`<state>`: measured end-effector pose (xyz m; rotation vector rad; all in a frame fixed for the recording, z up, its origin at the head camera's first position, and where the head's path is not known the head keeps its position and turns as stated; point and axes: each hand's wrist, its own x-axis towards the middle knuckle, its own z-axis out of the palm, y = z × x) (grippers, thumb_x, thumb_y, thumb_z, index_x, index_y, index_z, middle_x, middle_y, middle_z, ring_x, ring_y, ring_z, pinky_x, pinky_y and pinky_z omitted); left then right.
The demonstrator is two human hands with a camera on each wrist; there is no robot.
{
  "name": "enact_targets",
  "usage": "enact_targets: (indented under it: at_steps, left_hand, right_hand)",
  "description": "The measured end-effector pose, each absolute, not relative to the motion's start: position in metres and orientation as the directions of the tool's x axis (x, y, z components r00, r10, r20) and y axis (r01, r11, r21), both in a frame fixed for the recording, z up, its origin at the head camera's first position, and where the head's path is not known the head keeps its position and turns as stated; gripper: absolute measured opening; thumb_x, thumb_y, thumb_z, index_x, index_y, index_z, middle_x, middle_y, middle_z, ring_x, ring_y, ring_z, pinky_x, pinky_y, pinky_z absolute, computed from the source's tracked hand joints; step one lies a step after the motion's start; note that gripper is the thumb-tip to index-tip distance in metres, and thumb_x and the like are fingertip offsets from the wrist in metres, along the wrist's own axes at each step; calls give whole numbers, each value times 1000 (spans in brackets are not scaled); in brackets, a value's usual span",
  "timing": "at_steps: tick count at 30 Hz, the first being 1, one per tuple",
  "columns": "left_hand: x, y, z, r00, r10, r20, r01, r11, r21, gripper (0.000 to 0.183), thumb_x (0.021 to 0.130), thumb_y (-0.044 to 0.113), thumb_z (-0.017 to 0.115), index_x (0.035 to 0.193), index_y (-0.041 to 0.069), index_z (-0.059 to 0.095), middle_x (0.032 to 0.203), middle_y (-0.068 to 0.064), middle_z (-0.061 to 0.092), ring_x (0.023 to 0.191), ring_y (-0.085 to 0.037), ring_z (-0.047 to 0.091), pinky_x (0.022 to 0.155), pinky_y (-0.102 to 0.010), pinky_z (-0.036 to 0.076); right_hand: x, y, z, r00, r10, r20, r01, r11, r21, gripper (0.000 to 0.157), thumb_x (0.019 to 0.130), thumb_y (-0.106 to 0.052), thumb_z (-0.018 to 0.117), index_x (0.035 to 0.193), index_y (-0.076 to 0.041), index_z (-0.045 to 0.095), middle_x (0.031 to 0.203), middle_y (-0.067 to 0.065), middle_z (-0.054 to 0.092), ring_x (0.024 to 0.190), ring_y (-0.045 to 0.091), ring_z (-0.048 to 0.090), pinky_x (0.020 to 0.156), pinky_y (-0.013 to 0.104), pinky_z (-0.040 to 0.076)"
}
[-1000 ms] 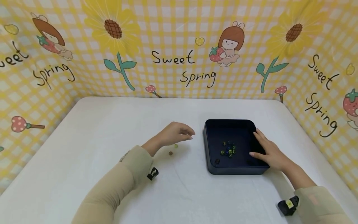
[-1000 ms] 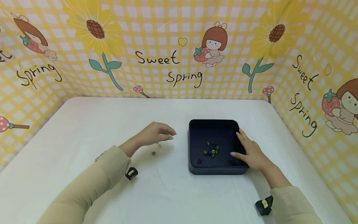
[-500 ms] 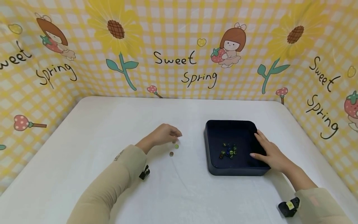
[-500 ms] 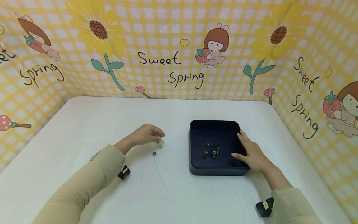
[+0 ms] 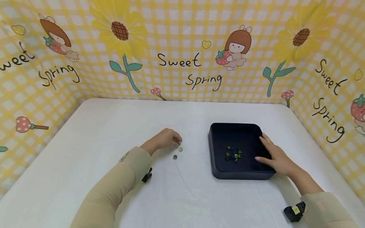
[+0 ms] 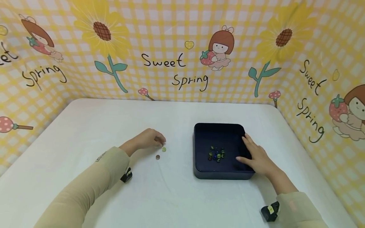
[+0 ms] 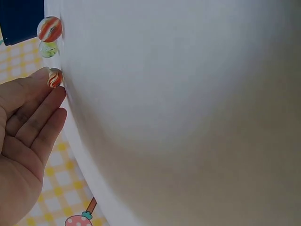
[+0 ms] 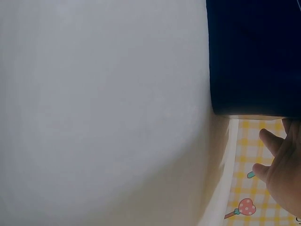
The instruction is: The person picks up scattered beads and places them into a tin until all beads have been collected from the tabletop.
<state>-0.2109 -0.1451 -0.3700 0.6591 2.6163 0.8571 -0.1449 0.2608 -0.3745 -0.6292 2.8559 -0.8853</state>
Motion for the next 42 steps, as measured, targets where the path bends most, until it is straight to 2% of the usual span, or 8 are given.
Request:
enact_targets:
  at_steps: [15, 21, 29, 42]
  left_hand:
    - [-211, -142, -369, -865, 481, -144, 328, 757, 565, 14, 75, 2, 64, 87, 10, 66, 85, 3, 61, 84, -12, 55, 75, -25, 45]
    - [-214, -142, -369, -867, 493, -76, 371, 739, 562, 13, 76, 4, 65, 88, 8, 66, 85, 2, 62, 82, -11, 55, 72, -23, 45]
    - [-214, -134, -363, -877, 480, 12, 355, 631, 690, 13, 78, 7, 63, 91, 5, 65, 87, 1, 63, 82, -11, 57, 72, -23, 46]
    - [-210, -99, -358, -867, 496, 40, 317, 488, 814, 18, 79, 12, 63, 95, 3, 64, 86, 1, 63, 80, -8, 59, 69, -21, 47]
  right_hand:
    - [-147, 261, -374, -911, -410, 31, -356, 748, -560, 78, 84, -30, 56, 137, 1, 6, 142, 19, -3, 124, 44, 3, 90, 64, 8]
    - [-148, 262, -373, -912, -410, 26, -353, 749, -561, 79, 84, -30, 55, 137, 0, 6, 142, 18, -3, 124, 44, 2, 91, 63, 8]
    - [-148, 263, -374, -911, -412, 19, -350, 749, -562, 79, 84, -31, 55, 137, 0, 6, 142, 18, -4, 124, 44, 2, 91, 63, 7]
    - [-149, 265, -376, -913, -408, 14, -347, 756, -555, 80, 84, -32, 55, 138, -1, 5, 142, 18, -4, 124, 44, 3, 91, 64, 8]
